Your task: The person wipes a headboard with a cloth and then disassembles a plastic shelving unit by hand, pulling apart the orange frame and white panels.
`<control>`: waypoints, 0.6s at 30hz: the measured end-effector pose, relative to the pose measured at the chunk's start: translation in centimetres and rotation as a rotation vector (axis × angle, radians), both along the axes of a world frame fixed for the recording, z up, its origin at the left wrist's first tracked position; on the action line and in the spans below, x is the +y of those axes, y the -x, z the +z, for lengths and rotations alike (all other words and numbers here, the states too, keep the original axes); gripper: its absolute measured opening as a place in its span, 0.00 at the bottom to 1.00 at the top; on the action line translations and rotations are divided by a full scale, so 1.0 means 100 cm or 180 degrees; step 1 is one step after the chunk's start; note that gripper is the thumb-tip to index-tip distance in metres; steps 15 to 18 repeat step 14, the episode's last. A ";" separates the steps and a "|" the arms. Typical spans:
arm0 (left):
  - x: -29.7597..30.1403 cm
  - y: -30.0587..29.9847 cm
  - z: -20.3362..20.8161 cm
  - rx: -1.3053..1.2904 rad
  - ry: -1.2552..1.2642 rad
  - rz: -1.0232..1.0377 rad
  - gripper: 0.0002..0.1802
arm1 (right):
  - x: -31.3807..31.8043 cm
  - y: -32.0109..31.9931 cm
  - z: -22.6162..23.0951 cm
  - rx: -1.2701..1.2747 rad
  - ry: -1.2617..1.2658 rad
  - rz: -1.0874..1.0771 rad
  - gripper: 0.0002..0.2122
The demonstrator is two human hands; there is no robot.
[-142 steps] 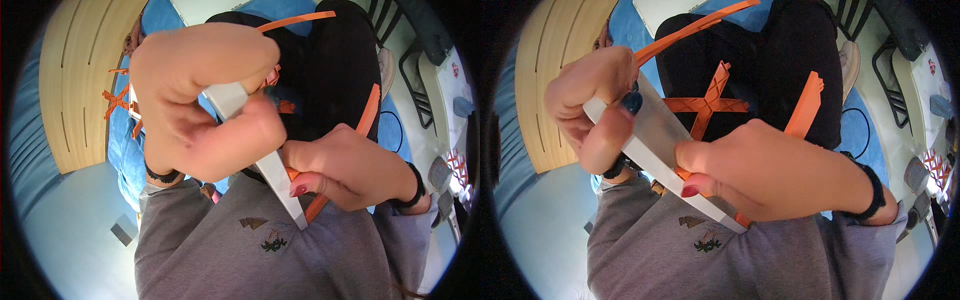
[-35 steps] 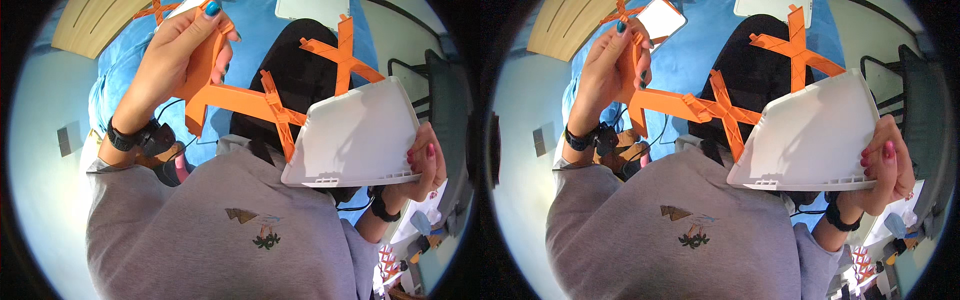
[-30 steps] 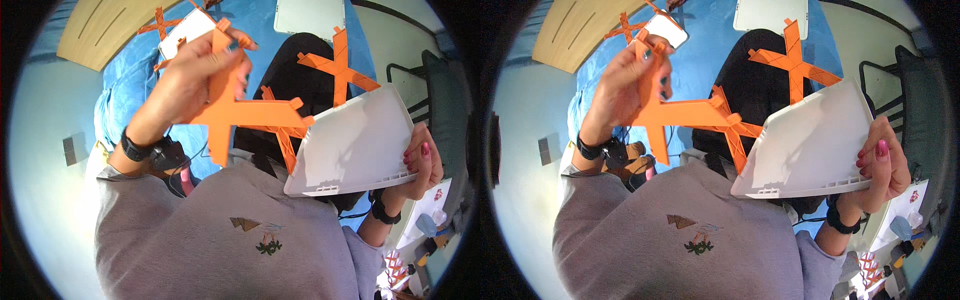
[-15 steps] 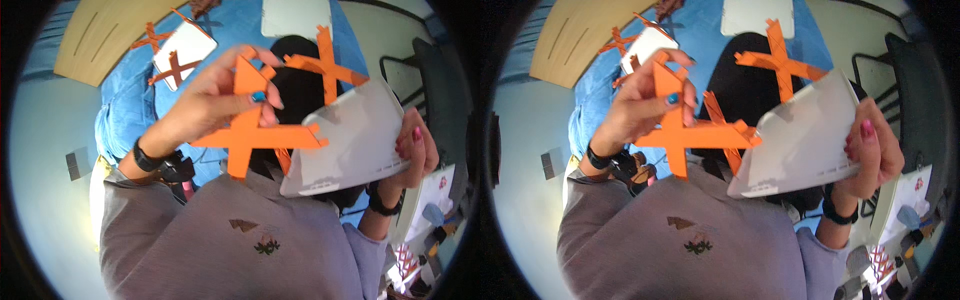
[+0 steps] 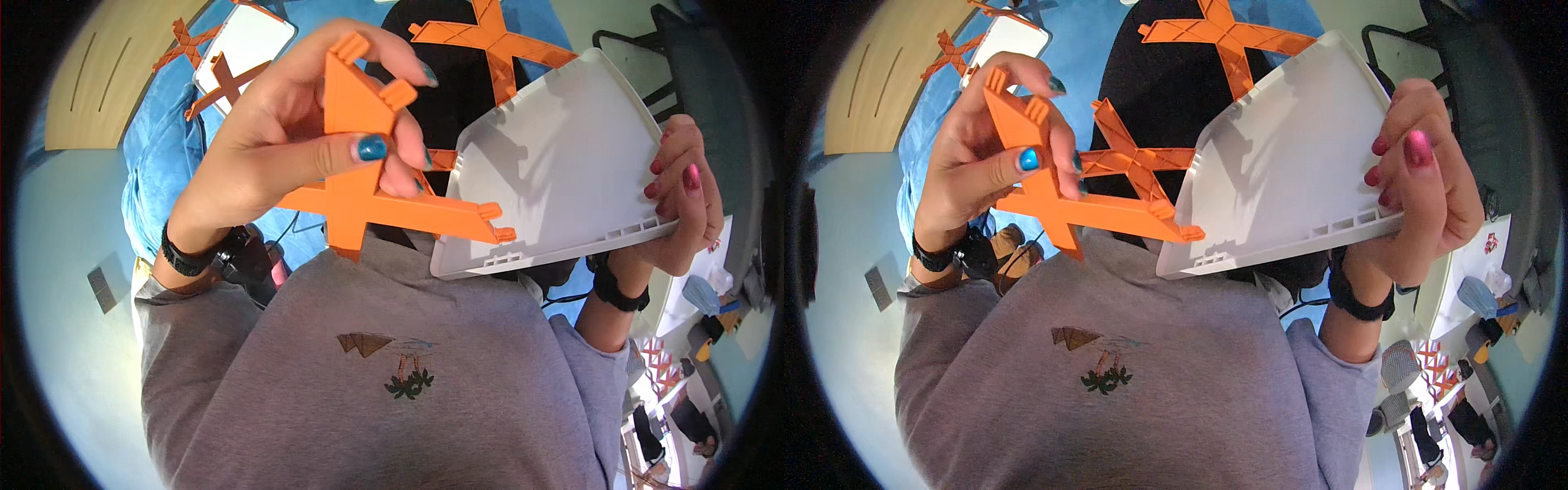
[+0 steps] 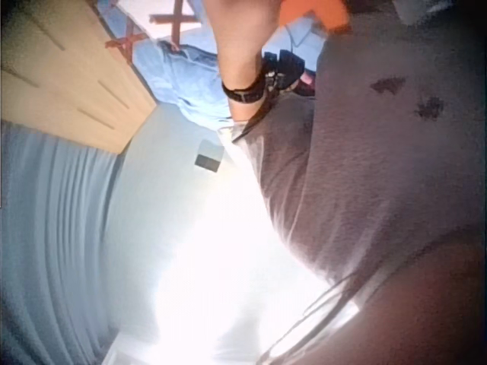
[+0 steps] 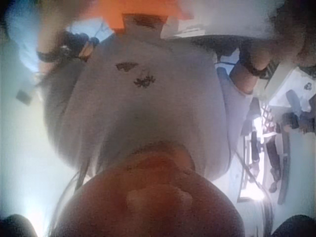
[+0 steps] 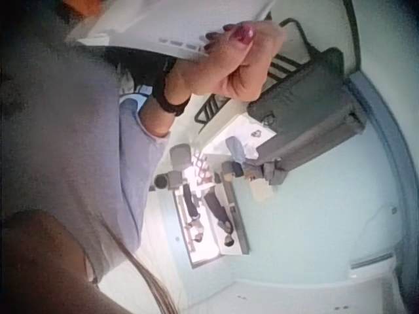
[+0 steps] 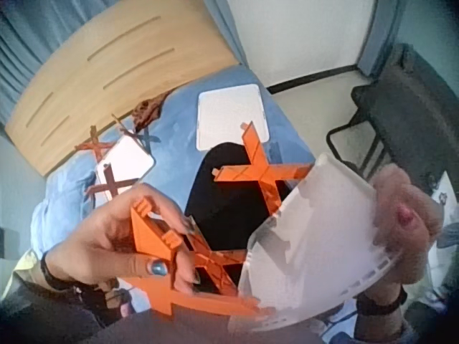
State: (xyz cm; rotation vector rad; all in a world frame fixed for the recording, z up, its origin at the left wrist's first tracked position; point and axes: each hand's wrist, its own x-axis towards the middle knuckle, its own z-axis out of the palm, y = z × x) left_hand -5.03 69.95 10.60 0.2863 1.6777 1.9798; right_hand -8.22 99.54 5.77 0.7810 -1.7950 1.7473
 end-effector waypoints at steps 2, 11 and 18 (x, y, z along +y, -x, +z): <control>0.005 -0.001 -0.003 0.0033 0.0069 -0.0110 0.21 | 0.005 -0.007 0.002 -0.0145 -0.0241 -0.0188 0.11; 0.016 -0.004 -0.016 -0.0076 -0.0085 -0.0529 0.19 | 0.005 -0.004 -0.002 -0.0044 -0.0110 -0.0139 0.11; 0.013 -0.001 -0.015 -0.0370 -0.0056 -0.0309 0.19 | 0.004 -0.006 -0.005 -0.0070 -0.0027 -0.0202 0.11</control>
